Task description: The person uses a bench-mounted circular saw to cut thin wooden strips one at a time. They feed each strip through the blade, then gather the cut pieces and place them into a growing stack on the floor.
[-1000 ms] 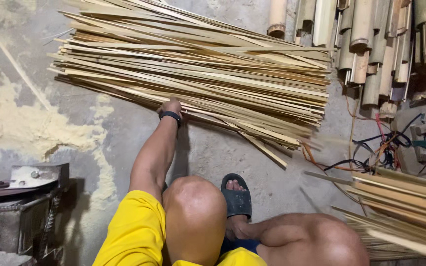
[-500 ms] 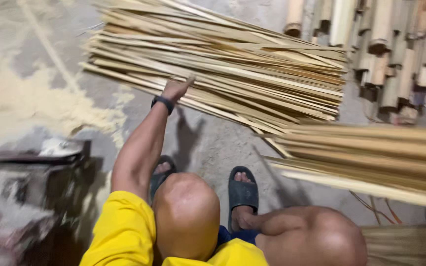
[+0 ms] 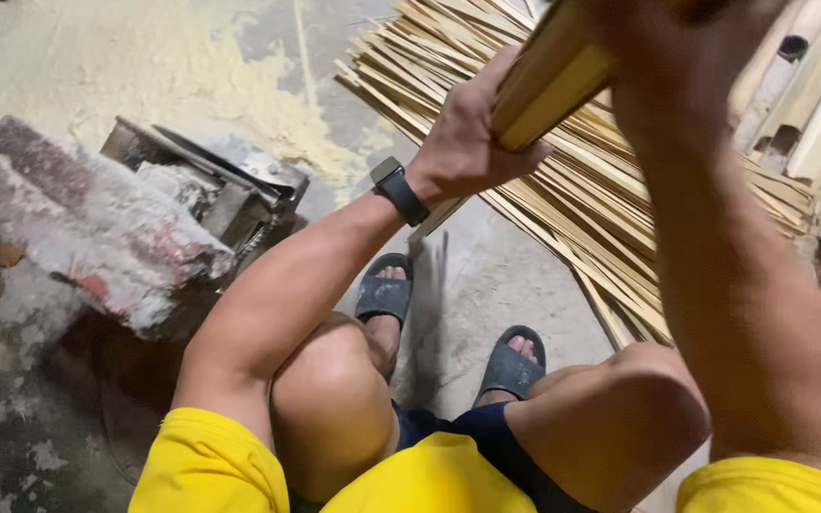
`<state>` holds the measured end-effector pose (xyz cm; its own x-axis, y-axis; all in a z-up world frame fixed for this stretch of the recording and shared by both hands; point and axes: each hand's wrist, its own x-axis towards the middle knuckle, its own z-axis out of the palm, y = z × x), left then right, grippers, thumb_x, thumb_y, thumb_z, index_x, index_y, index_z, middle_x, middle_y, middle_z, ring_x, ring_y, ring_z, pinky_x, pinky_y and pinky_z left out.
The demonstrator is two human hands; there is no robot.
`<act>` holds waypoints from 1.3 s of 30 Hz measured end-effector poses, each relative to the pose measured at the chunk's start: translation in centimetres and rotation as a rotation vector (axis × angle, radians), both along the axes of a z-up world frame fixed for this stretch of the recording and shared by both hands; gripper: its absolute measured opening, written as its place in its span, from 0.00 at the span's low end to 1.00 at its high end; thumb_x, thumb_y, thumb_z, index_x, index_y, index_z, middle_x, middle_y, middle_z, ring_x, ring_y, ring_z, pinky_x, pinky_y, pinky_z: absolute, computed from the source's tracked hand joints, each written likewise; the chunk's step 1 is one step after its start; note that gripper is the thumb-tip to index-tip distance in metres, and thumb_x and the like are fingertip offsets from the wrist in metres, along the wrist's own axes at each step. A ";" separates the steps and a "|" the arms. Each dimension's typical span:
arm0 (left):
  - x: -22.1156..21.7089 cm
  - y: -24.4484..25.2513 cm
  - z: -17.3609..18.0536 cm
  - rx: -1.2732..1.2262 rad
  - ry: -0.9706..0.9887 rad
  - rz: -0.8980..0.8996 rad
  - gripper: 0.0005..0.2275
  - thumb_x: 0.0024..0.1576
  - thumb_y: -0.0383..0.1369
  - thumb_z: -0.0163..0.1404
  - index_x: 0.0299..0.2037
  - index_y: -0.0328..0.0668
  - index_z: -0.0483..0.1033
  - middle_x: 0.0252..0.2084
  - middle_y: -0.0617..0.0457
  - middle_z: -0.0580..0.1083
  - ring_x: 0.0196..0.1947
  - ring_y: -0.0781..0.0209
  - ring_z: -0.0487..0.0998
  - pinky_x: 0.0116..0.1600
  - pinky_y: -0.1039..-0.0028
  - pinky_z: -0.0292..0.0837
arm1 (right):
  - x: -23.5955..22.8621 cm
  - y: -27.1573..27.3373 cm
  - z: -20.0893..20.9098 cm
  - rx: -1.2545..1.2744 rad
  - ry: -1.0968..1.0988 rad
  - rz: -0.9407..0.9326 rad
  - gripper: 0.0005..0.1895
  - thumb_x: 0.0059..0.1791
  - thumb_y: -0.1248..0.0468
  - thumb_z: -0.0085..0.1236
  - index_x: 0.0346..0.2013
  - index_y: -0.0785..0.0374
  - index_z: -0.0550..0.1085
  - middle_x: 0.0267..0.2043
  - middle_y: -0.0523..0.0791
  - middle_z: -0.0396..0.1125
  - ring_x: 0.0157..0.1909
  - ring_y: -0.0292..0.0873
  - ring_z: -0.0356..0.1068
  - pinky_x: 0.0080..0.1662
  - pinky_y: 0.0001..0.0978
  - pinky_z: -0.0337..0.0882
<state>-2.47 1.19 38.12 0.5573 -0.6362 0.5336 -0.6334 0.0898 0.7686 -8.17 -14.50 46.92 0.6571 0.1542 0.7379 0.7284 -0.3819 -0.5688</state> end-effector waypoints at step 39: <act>5.1 11.0 -9.1 -1.129 1.048 -0.017 0.37 0.54 0.43 0.65 0.70 0.43 0.59 0.61 0.48 0.71 0.63 0.51 0.71 0.67 0.53 0.72 | -8.1 -7.0 -14.9 -0.726 1.522 -0.163 0.17 0.39 0.64 0.67 0.37 0.65 0.71 0.32 0.52 0.74 0.28 0.44 0.73 0.29 0.36 0.77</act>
